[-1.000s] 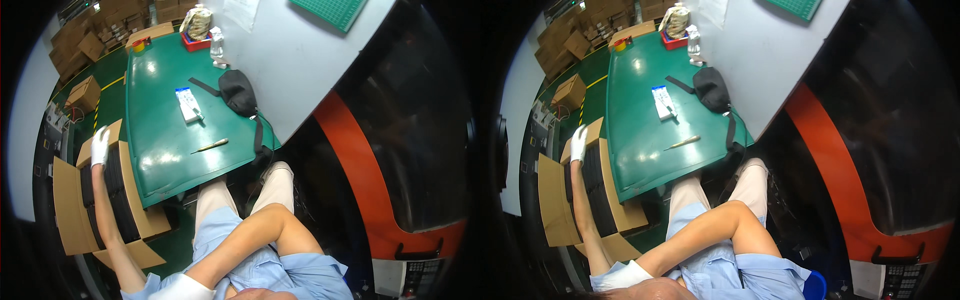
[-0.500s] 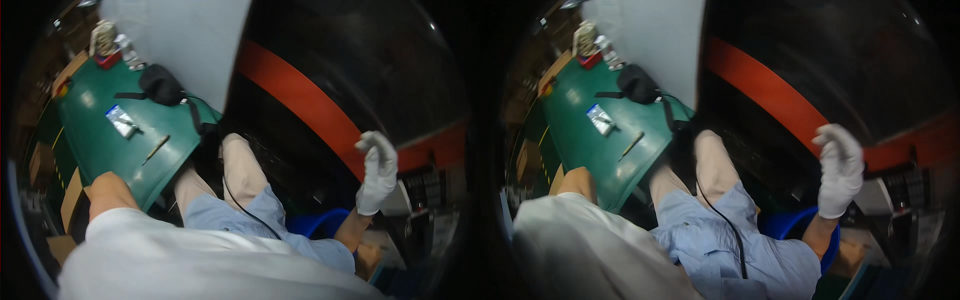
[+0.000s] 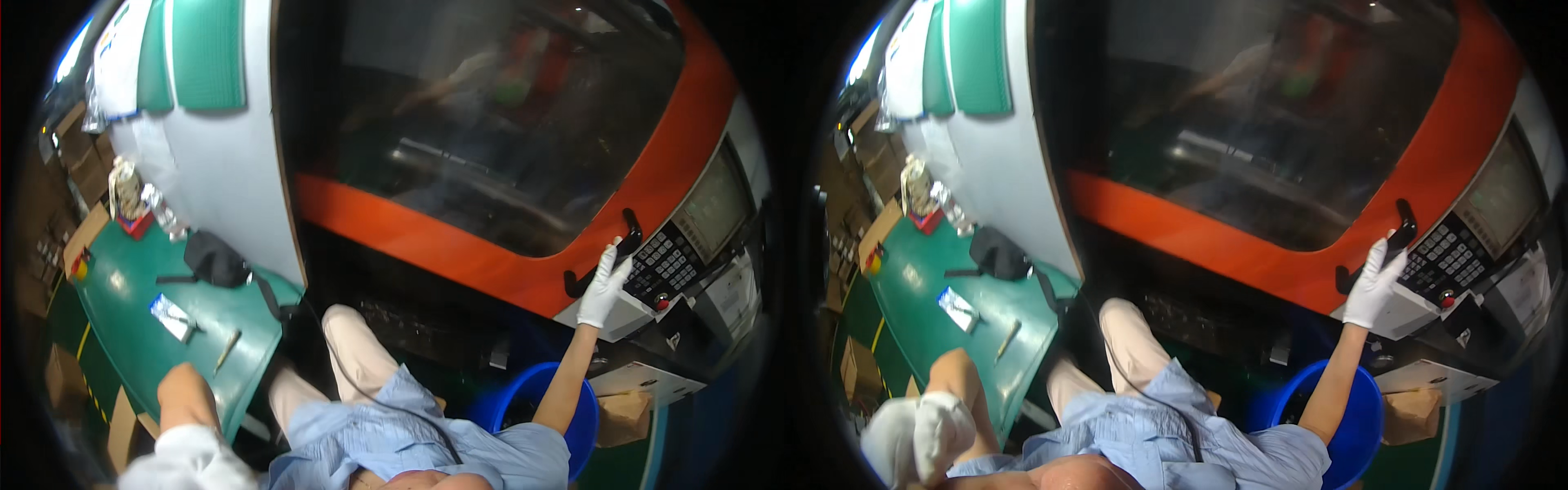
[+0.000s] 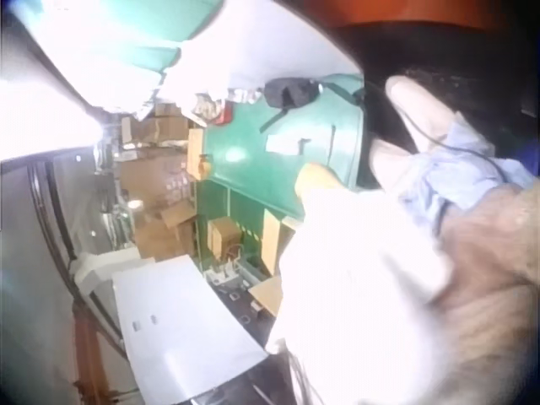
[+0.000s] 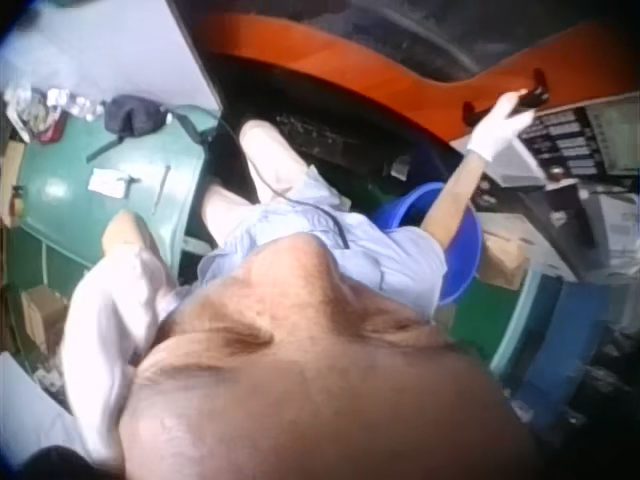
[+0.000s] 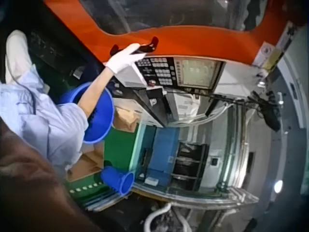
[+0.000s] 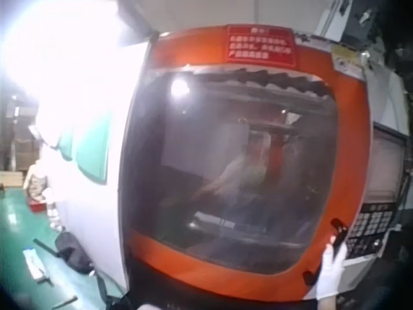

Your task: The person retrieves black plastic components from a cardboard box and a machine. They use a small metal tool to pry open the components and insert small white pieces into them. The person then places the assembled parts back into the box.

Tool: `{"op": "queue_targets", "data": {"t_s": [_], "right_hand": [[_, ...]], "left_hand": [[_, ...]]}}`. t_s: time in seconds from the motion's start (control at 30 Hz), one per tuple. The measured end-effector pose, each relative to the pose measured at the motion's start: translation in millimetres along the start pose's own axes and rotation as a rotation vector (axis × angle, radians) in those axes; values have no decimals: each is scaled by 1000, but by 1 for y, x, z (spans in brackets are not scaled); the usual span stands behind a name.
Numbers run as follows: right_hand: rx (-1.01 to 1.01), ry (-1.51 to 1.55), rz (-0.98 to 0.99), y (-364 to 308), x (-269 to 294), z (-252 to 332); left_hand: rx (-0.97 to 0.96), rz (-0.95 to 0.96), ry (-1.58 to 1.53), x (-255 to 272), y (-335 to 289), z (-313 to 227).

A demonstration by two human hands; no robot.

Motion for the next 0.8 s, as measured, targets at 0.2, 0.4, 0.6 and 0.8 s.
{"op": "queue_targets", "data": {"t_s": [0.2,0.4,0.6,0.8], "right_hand": [[-76,180,-249,-4,5,4],[-131,187,-383,-4,6,10],[-159,219,-399,-7,-4,14],[-94,258,-375,-16,-21,37]], "left_hand": [[76,-65,110,-7,10,59],[154,-186,158,-5,4,103],[314,-440,182,0,-18,134],[547,-764,-174,-46,-21,197]]}}
Point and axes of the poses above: each hand's wrist, its own y-axis towards the middle knuckle, its own x-axis out of the back of the hand, z = x × y, the point moved 10 cm from there along y, towards the middle knuckle, and after that the axes turned 5 degrees about z, right-handed, at the moved point
